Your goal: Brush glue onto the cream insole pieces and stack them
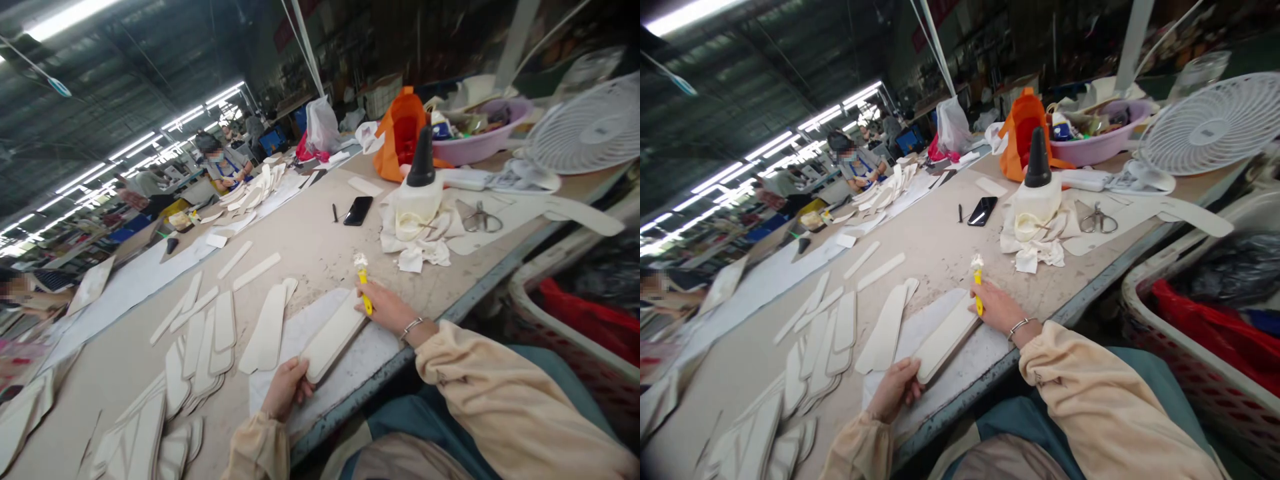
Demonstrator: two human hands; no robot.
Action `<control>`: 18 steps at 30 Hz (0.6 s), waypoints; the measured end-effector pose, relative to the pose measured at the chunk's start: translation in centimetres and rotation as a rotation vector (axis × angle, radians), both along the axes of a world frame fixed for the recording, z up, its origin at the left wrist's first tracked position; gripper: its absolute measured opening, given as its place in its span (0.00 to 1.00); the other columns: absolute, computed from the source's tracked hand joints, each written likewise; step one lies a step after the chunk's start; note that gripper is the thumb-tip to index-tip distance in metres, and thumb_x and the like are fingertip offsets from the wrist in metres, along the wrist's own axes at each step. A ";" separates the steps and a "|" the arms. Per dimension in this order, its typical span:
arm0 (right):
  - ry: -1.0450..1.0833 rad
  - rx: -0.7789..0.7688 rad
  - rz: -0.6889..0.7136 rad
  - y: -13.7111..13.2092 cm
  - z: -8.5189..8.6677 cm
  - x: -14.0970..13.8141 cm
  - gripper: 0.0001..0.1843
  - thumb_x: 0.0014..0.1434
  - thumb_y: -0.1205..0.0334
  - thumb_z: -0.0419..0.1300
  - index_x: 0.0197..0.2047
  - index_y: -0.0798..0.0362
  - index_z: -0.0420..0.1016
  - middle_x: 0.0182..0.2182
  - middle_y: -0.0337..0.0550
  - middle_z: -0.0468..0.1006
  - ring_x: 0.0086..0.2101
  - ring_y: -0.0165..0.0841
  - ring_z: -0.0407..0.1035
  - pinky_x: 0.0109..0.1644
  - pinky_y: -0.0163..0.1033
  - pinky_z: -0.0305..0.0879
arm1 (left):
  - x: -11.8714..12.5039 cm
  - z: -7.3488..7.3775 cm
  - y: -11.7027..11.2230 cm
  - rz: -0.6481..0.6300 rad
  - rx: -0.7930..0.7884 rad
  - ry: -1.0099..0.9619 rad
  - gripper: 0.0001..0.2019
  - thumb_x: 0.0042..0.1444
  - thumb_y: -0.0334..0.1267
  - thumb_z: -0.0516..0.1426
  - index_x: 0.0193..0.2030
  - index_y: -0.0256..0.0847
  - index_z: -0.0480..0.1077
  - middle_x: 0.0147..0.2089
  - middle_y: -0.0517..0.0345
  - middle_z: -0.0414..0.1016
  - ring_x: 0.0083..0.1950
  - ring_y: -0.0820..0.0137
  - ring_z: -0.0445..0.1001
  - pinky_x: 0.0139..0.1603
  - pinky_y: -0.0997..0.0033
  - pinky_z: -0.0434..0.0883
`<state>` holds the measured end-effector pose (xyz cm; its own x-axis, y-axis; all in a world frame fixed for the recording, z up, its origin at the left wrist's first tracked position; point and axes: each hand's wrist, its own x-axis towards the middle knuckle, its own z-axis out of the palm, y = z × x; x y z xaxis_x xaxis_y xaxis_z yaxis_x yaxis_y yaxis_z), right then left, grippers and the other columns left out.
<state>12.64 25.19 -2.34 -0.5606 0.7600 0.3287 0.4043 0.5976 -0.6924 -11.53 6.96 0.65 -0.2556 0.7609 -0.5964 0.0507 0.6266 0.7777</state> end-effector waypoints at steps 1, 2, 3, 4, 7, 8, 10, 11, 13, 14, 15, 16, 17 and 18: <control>0.004 -0.005 -0.018 0.1 0.1 0.1 0.12 0.56 0.63 0.59 0.44 0.50 0.65 0.42 0.46 0.73 0.46 0.38 0.67 0.51 0.44 0.62 | 0.0 0.0 -0.1 -0.004 0.011 0.007 0.21 0.48 0.56 0.58 0.28 0.37 0.63 0.20 0.60 0.71 0.16 0.80 0.64 0.13 0.82 0.51; 0.008 -0.011 -0.042 0.1 0.2 0.3 0.12 0.56 0.63 0.59 0.44 0.50 0.65 0.43 0.46 0.73 0.46 0.38 0.67 0.51 0.44 0.63 | 0.0 -0.1 -0.2 -0.008 0.026 0.016 0.21 0.48 0.56 0.57 0.28 0.37 0.63 0.20 0.61 0.71 0.16 0.80 0.63 0.13 0.82 0.51; 0.013 -0.015 -0.065 0.2 0.3 0.5 0.11 0.56 0.63 0.59 0.44 0.50 0.65 0.43 0.46 0.73 0.45 0.38 0.68 0.50 0.43 0.63 | 0.0 -0.1 -0.3 -0.014 0.043 0.027 0.20 0.49 0.56 0.57 0.28 0.37 0.64 0.21 0.61 0.71 0.16 0.80 0.63 0.14 0.82 0.51; 0.020 -0.015 -0.083 0.3 0.4 0.7 0.11 0.56 0.63 0.59 0.43 0.50 0.65 0.43 0.46 0.73 0.45 0.37 0.68 0.49 0.43 0.64 | -0.1 0.0 -0.5 -0.022 0.061 0.045 0.21 0.50 0.56 0.56 0.28 0.37 0.64 0.21 0.61 0.70 0.17 0.80 0.63 0.14 0.81 0.52; 0.065 0.009 -0.090 0.3 0.9 1.3 0.11 0.56 0.63 0.60 0.42 0.50 0.64 0.44 0.46 0.73 0.48 0.37 0.67 0.51 0.43 0.63 | -0.2 0.5 -0.9 -0.063 0.118 0.157 0.21 0.52 0.57 0.54 0.25 0.37 0.65 0.20 0.61 0.68 0.18 0.78 0.62 0.18 0.79 0.56; 0.082 0.018 -0.077 0.3 1.1 1.4 0.11 0.55 0.63 0.60 0.42 0.49 0.64 0.44 0.45 0.73 0.49 0.37 0.66 0.52 0.43 0.63 | -0.2 0.8 -1.0 -0.080 0.137 0.207 0.21 0.52 0.57 0.53 0.24 0.38 0.66 0.18 0.61 0.67 0.19 0.77 0.62 0.19 0.78 0.57; 0.113 0.031 -0.045 0.2 1.4 1.6 0.13 0.53 0.63 0.62 0.42 0.49 0.65 0.44 0.45 0.74 0.50 0.37 0.66 0.53 0.43 0.62 | -0.2 1.7 -1.1 -0.118 0.168 0.306 0.22 0.52 0.57 0.53 0.22 0.38 0.66 0.17 0.61 0.66 0.20 0.76 0.62 0.21 0.77 0.58; 0.126 0.035 -0.028 0.1 1.5 1.6 0.14 0.52 0.63 0.63 0.42 0.49 0.65 0.45 0.45 0.73 0.51 0.38 0.65 0.53 0.44 0.61 | -0.2 2.2 -1.0 -0.138 0.183 0.352 0.22 0.52 0.57 0.53 0.22 0.38 0.66 0.17 0.61 0.66 0.21 0.75 0.62 0.22 0.76 0.59; 0.149 0.044 0.007 -0.1 1.9 1.7 0.16 0.50 0.63 0.65 0.41 0.49 0.65 0.48 0.46 0.72 0.51 0.38 0.65 0.54 0.45 0.61 | -0.1 3.3 -0.9 -0.184 0.209 0.446 0.21 0.52 0.56 0.53 0.22 0.39 0.66 0.18 0.60 0.67 0.22 0.73 0.64 0.24 0.75 0.60; 0.158 0.050 0.025 -0.2 2.1 1.8 0.17 0.48 0.63 0.66 0.40 0.49 0.64 0.49 0.47 0.72 0.51 0.39 0.64 0.54 0.45 0.61 | 0.0 3.9 -0.8 -0.208 0.223 0.497 0.21 0.53 0.56 0.53 0.22 0.40 0.66 0.19 0.60 0.67 0.23 0.73 0.64 0.24 0.75 0.60; 0.164 0.057 0.040 -0.3 2.4 1.8 0.18 0.47 0.63 0.67 0.40 0.49 0.64 0.50 0.47 0.72 0.51 0.39 0.64 0.54 0.46 0.61 | 0.2 4.5 -0.7 -0.234 0.236 0.549 0.20 0.54 0.55 0.52 0.22 0.40 0.66 0.19 0.60 0.67 0.23 0.72 0.64 0.25 0.74 0.60; 0.168 0.066 0.053 -0.3 2.6 1.9 0.20 0.46 0.62 0.68 0.39 0.49 0.64 0.50 0.48 0.71 0.52 0.39 0.64 0.54 0.46 0.60 | 0.4 5.1 -0.6 -0.261 0.248 0.603 0.20 0.54 0.54 0.52 0.21 0.41 0.66 0.20 0.60 0.67 0.24 0.72 0.64 0.26 0.74 0.61; 0.174 0.077 0.061 -0.4 2.9 2.0 0.20 0.46 0.62 0.69 0.39 0.49 0.63 0.50 0.48 0.71 0.52 0.40 0.63 0.54 0.47 0.60 | 0.5 5.8 -0.6 -0.288 0.261 0.654 0.19 0.55 0.53 0.52 0.21 0.41 0.66 0.20 0.60 0.67 0.24 0.72 0.64 0.27 0.73 0.61; 0.180 0.092 0.066 -0.4 3.1 2.1 0.21 0.45 0.62 0.69 0.39 0.49 0.63 0.50 0.48 0.71 0.53 0.40 0.62 0.54 0.48 0.59 | 0.7 6.5 -0.6 -0.316 0.277 0.699 0.19 0.55 0.52 0.52 0.21 0.42 0.66 0.20 0.60 0.66 0.25 0.71 0.65 0.28 0.73 0.61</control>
